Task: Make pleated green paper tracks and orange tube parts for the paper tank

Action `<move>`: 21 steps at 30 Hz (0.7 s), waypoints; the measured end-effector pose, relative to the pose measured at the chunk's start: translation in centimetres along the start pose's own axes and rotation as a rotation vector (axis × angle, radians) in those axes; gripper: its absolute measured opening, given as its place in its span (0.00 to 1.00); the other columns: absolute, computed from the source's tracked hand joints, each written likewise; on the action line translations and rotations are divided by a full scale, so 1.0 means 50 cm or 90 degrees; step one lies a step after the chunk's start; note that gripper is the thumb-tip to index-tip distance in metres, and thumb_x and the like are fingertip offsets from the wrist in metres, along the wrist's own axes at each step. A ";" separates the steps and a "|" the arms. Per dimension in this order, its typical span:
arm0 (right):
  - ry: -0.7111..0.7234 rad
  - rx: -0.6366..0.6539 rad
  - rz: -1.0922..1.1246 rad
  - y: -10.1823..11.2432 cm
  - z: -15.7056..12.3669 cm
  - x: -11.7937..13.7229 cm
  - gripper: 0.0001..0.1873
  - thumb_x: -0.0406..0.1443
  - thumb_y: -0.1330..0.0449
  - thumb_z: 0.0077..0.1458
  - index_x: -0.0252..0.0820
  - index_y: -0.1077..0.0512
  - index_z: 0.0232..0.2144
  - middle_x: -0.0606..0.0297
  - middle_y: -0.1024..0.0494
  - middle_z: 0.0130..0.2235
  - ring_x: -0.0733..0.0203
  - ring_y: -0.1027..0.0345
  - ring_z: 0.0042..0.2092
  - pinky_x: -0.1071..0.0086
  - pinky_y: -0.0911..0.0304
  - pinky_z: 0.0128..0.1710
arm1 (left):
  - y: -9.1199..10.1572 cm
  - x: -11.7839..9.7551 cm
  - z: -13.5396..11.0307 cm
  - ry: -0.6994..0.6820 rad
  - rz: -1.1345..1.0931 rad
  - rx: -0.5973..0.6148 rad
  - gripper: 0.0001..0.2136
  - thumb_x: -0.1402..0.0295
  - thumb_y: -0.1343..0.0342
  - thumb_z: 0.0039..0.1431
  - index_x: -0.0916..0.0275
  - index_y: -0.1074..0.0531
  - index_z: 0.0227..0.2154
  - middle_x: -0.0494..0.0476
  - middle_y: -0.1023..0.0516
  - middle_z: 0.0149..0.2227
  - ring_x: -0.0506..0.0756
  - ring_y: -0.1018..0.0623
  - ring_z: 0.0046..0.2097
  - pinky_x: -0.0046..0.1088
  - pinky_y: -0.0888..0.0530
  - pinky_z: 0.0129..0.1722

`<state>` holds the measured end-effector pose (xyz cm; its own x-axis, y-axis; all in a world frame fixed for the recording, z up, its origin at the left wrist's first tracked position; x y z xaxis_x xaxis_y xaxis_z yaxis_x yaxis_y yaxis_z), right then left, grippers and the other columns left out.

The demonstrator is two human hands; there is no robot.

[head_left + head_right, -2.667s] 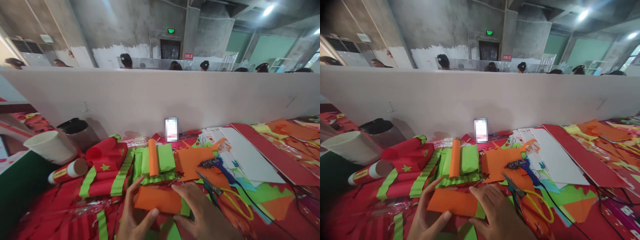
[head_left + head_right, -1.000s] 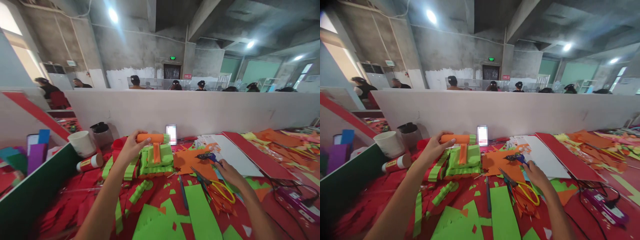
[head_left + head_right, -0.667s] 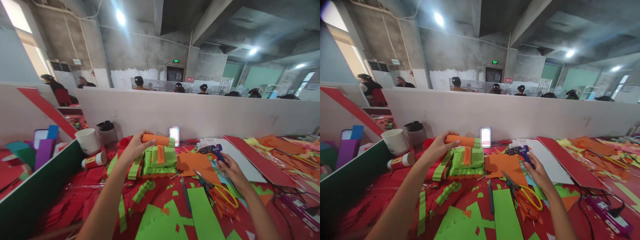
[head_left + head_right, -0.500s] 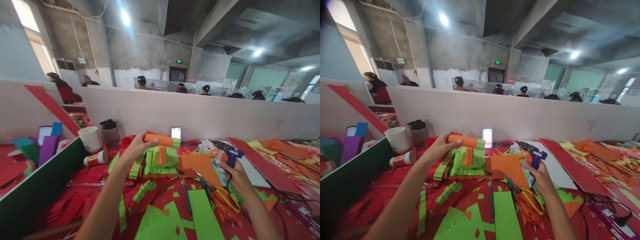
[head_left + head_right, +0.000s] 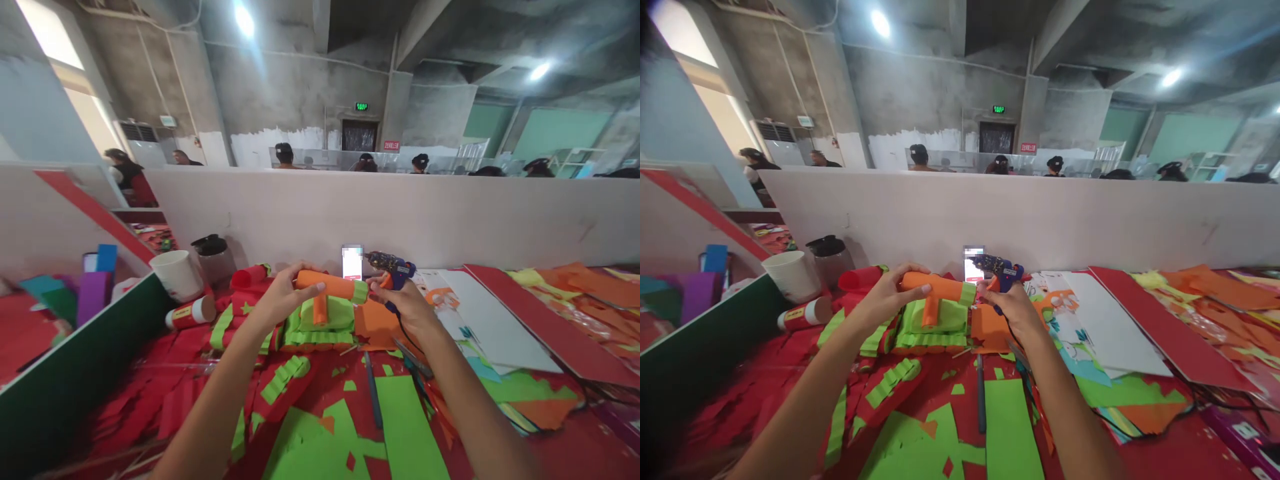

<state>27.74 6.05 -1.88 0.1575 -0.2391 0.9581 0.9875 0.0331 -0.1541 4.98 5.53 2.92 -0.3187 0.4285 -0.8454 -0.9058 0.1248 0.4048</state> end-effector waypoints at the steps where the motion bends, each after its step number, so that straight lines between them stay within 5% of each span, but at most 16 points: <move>1: 0.005 -0.010 -0.023 0.003 0.002 -0.005 0.19 0.43 0.28 0.36 0.39 0.26 0.30 0.63 0.21 0.33 0.56 0.27 0.36 0.63 0.32 0.39 | -0.004 -0.001 0.001 -0.004 0.011 -0.005 0.19 0.56 0.41 0.51 0.62 0.29 0.42 0.55 0.25 0.40 0.55 0.27 0.38 0.27 0.29 0.36; 14: -0.046 -0.075 0.047 0.046 0.015 -0.046 0.16 0.37 0.28 0.35 0.38 0.25 0.28 0.63 0.21 0.30 0.58 0.28 0.29 0.64 0.31 0.32 | -0.047 -0.014 0.003 -0.042 0.118 -0.029 0.15 0.59 0.44 0.54 0.62 0.30 0.41 0.55 0.27 0.38 0.54 0.27 0.36 0.27 0.30 0.36; 21: -0.011 -0.088 0.125 0.061 0.015 -0.008 0.18 0.34 0.27 0.32 0.41 0.31 0.27 0.71 0.24 0.29 0.66 0.32 0.28 0.73 0.34 0.30 | -0.008 0.015 0.006 -0.014 0.061 -0.072 0.19 0.56 0.41 0.51 0.62 0.30 0.42 0.54 0.26 0.37 0.54 0.26 0.36 0.27 0.29 0.36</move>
<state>30.68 6.95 -2.54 0.3471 -0.2246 0.9106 0.9283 -0.0556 -0.3675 5.18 6.05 2.24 -0.3999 0.4527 -0.7970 -0.8977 -0.0180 0.4402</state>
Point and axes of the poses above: each hand's wrist, its own z-axis towards the middle knuckle, its own y-axis out of the back of the hand, x = y × z, the point moved 8 cm from there along z, towards the middle knuckle
